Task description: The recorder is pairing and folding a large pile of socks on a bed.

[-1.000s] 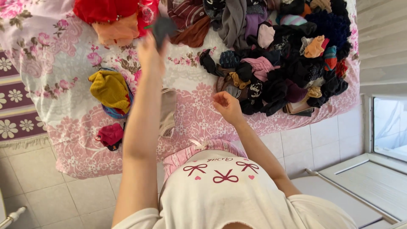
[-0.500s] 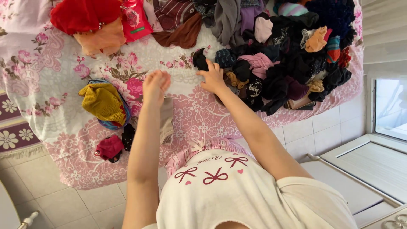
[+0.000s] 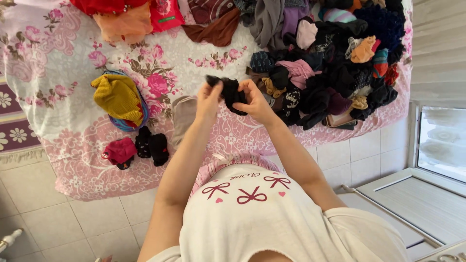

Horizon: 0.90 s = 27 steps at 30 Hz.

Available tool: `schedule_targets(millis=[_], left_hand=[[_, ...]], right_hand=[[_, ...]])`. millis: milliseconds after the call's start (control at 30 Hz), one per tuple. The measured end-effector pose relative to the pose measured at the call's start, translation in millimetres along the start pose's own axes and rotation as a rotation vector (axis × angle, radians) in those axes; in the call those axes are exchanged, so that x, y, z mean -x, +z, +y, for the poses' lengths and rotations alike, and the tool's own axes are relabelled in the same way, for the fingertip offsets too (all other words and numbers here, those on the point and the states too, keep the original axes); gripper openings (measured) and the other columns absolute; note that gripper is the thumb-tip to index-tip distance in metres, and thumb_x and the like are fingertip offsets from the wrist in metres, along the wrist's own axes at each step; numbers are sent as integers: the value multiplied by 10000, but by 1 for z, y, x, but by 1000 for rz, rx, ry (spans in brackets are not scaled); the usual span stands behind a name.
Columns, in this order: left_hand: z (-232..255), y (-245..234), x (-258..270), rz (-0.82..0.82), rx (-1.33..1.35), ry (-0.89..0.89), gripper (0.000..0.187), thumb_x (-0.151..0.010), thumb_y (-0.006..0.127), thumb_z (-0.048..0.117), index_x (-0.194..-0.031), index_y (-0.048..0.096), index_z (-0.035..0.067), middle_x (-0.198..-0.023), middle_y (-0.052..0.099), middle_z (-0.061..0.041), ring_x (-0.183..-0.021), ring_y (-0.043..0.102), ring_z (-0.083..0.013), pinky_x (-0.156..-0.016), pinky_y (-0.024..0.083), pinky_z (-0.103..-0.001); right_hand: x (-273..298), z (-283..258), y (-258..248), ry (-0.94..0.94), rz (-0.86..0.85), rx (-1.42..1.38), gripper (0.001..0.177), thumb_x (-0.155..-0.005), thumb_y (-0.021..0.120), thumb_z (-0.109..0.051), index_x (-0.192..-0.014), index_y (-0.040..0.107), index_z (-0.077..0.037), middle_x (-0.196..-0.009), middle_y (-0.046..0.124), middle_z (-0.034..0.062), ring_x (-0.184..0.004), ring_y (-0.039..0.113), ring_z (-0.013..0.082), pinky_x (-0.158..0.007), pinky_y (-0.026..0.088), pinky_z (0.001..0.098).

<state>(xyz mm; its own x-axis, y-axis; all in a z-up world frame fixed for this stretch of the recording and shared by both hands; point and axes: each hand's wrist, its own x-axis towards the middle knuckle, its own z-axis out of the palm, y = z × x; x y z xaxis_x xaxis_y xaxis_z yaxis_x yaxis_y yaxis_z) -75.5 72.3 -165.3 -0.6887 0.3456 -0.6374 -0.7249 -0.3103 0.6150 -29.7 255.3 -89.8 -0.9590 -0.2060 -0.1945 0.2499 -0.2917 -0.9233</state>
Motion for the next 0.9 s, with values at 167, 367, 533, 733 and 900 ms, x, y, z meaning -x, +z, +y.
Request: schedule_targets(millis=[167,367,533,733,900], left_hand=[[63,19,57,81,387,298,145,-971,647,264,-1015,659,126,-974,756,-38,-852,747,-149,-728,597,-314],[74,-2,95,36,393,595,128,-1038,707,189,-1047,688,63,-935,697,3,-802,639,-91,-706,531,-280],[61,-10,110,133,285,628,138,-1073,701,175,-1093,683,40,-898,680,0,-682,557,-55,-572,436,-227],[51,-8,129,144,237,547,386,-1001,728,102,-1309,500,61,-868,695,-72,-693,621,-86,-590,485,-232],[47,0,142,-61,132,474,593,-951,705,-24,-1439,380,72,-1034,743,-94,-862,693,-114,-739,569,-247]], right_hand=[[36,-11,2,-13,52,-223,498,-905,770,70,-1274,486,-105,-1253,610,17,-1156,599,117,-997,494,268],[48,-12,3,-28,78,-317,467,-966,661,121,-1343,474,-82,-1316,627,70,-1196,626,164,-1040,519,311],[41,-6,11,-39,78,-326,507,-983,582,146,-1416,437,-73,-1340,617,92,-1220,620,180,-1061,518,328],[7,23,-9,-109,289,139,514,-973,636,48,-1433,428,-46,-1381,591,96,-1252,586,171,-1069,488,320],[7,-13,32,9,306,316,454,-978,691,-234,-1358,551,-29,-1286,633,86,-1122,634,159,-946,539,322]])
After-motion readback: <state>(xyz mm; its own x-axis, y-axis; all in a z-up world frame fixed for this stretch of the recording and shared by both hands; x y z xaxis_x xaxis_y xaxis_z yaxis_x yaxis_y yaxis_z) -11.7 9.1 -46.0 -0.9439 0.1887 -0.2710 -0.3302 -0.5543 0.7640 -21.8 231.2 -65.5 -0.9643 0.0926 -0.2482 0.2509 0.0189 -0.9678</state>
